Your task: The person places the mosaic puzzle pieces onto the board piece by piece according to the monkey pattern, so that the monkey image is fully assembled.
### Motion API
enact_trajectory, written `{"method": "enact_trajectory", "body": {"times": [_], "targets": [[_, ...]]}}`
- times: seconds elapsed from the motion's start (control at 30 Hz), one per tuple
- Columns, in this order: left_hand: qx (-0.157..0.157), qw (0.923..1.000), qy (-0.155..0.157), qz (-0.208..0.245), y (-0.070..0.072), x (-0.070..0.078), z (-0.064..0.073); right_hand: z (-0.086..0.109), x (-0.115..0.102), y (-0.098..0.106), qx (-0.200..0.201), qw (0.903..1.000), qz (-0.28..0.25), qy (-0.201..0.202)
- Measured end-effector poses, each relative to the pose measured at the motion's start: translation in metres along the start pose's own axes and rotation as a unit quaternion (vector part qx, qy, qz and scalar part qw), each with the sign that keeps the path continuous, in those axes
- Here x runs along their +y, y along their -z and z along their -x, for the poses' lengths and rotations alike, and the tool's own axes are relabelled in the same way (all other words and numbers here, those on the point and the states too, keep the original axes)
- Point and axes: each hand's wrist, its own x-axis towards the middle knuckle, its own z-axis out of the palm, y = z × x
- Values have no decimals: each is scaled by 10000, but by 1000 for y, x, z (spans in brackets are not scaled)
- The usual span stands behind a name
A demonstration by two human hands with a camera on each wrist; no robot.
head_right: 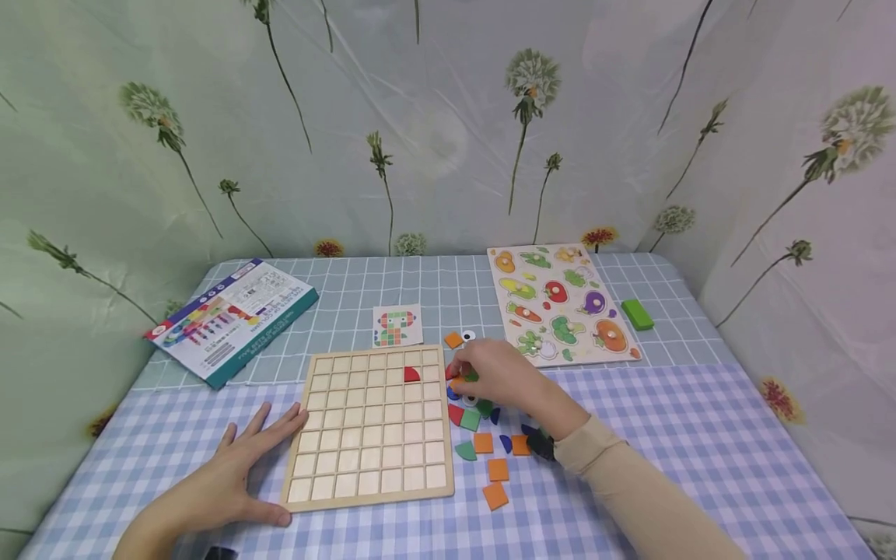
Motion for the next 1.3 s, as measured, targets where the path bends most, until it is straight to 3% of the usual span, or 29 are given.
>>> {"method": "enact_trajectory", "body": {"times": [0.23, 0.47, 0.83, 1.3], "targets": [[-2, 10000, -18, 0, 0, -1, -1, -1, 10, 7, -125, 9985, -24, -528], [90, 9998, -135, -61, 3, 1, -2, -1, 13, 11, -226, 9968, -83, -759], [2, 10000, 2, -5, 1, 0, 0, -1, 13, 10, -315, 9977, 93, -599], [143, 9998, -109, 30, 0, -1, 1, 0, 24, 13, -102, 9983, 6, -580]]}}
